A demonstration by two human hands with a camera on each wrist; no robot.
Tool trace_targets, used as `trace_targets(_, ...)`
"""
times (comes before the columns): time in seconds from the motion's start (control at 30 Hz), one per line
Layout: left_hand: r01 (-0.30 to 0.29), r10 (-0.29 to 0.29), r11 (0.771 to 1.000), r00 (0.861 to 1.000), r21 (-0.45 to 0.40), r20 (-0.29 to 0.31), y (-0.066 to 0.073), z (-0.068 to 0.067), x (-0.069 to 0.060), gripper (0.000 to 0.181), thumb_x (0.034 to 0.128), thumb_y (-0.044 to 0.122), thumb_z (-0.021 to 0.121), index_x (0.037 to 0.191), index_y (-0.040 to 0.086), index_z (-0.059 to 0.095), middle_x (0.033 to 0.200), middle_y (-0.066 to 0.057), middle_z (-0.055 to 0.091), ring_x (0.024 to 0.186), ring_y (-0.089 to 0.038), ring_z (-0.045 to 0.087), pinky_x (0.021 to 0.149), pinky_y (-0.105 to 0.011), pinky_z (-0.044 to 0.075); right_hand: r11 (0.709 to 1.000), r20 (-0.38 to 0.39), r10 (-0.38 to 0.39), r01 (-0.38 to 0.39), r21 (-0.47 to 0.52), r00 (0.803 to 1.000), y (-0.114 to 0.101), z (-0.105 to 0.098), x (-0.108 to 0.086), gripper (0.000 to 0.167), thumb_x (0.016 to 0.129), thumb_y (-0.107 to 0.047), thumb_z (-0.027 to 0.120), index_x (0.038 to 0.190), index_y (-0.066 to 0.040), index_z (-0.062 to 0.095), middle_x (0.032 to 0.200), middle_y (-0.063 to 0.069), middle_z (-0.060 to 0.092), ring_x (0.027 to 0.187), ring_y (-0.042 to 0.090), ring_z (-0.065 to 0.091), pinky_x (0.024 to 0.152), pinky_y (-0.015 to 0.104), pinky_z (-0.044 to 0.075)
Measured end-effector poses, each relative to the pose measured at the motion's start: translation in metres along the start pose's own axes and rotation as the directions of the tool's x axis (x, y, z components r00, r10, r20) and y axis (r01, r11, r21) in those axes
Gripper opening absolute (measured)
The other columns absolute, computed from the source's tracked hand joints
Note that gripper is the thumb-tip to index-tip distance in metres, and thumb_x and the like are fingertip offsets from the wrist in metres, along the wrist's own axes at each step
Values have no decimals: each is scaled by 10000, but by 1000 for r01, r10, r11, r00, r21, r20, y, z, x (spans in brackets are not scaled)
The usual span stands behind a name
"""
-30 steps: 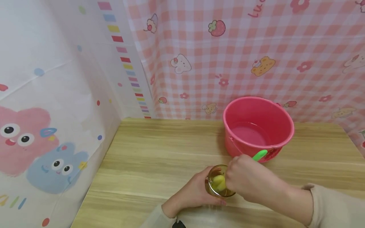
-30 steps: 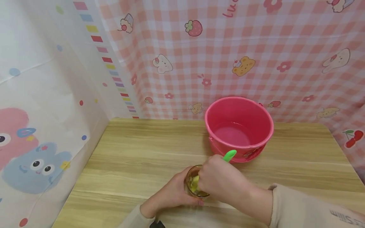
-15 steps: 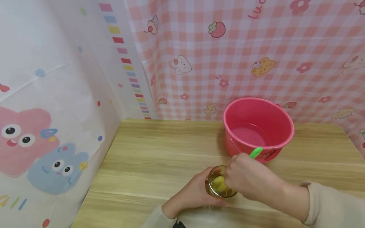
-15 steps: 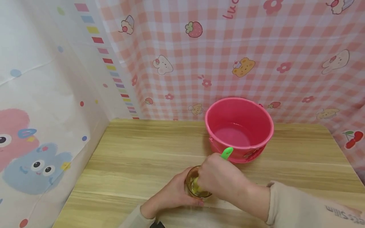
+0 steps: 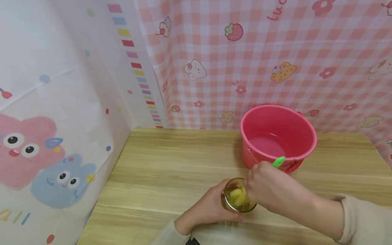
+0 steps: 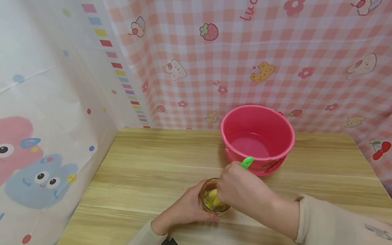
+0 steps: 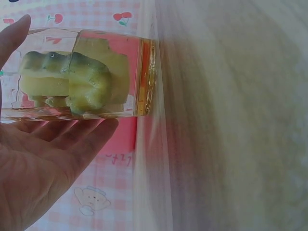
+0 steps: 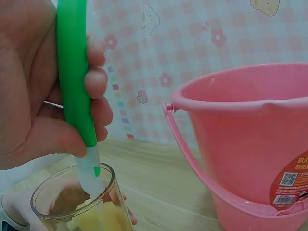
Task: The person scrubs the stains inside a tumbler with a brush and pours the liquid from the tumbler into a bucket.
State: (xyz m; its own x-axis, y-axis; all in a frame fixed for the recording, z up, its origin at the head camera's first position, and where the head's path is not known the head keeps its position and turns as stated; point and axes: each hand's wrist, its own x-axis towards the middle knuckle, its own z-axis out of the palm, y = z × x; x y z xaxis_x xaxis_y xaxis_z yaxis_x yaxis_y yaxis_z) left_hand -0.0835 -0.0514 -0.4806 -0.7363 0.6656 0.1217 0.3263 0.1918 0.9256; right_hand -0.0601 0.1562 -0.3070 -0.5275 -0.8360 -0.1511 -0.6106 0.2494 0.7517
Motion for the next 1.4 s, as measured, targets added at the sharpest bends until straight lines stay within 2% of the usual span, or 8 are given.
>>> trace_targets(0.23,17,-17,1000,1000,10,-4,-1,0,-1,926,740,278,983,1516,177,489,1428,40,609,1271,-72,571,1109,-304,462,1000,-29,-8,7,-16,1000,-5,-4,1,363,795,-196,789,601,-124,492,535,20,436,510,177,406,530,262,324)
trace_targets(0.37,24,-24,1000,1000,-6,-6,-1,1,-2,912,740,276,981,1509,251,493,1413,63,612,1256,-85,586,1098,-298,468,1000,-55,-16,14,-25,998,-10,-5,4,345,736,-151,737,569,-133,435,519,15,421,488,182,405,514,274,339)
trace_targets(0.53,2,-1,999,1000,-46,17,-1,1,-1,925,758,271,969,1517,376,452,1382,155,613,1238,-77,604,1095,-301,472,999,-85,-24,28,39,996,-15,-7,10,295,733,-211,789,592,-121,547,554,24,539,499,215,501,505,302,412)
trace_targets(0.67,9,-6,997,999,-80,36,0,1,0,904,787,296,949,1522,410,435,1394,172,607,1251,-55,592,1107,-302,462,997,-100,-49,54,48,994,-14,-10,15,265,781,-229,811,636,-133,610,571,25,570,496,225,518,500,306,422)
trace_targets(0.8,17,-14,996,999,-91,36,1,1,0,866,794,290,943,1500,397,454,1371,164,620,1225,-58,603,1100,-300,466,998,-92,-70,70,-2,993,-12,-14,20,250,815,-242,822,685,-126,642,557,36,528,496,223,497,499,280,394)
trace_targets(0.93,14,-11,996,999,-91,31,0,1,0,823,786,258,949,1462,355,489,1329,146,637,1182,-64,620,1074,-299,484,996,-77,-73,69,-56,994,-9,-15,24,247,802,-221,780,660,-128,600,530,21,476,496,203,464,500,264,365)
trace_targets(1.2,-1,2,998,1000,-61,13,0,0,0,860,754,246,971,1471,309,501,1320,140,640,1186,-61,616,1075,-298,484,998,-80,-47,45,-31,996,-7,-10,28,374,821,-233,785,589,-118,515,505,10,445,478,172,405,497,269,357)
trace_targets(1.4,-2,2,999,1000,-48,-5,-1,0,-1,885,741,248,979,1478,307,494,1325,132,633,1181,-61,619,1054,-298,502,998,-66,-48,46,-31,997,-6,-11,27,345,809,-218,773,593,-122,522,509,8,453,472,192,409,486,279,360)
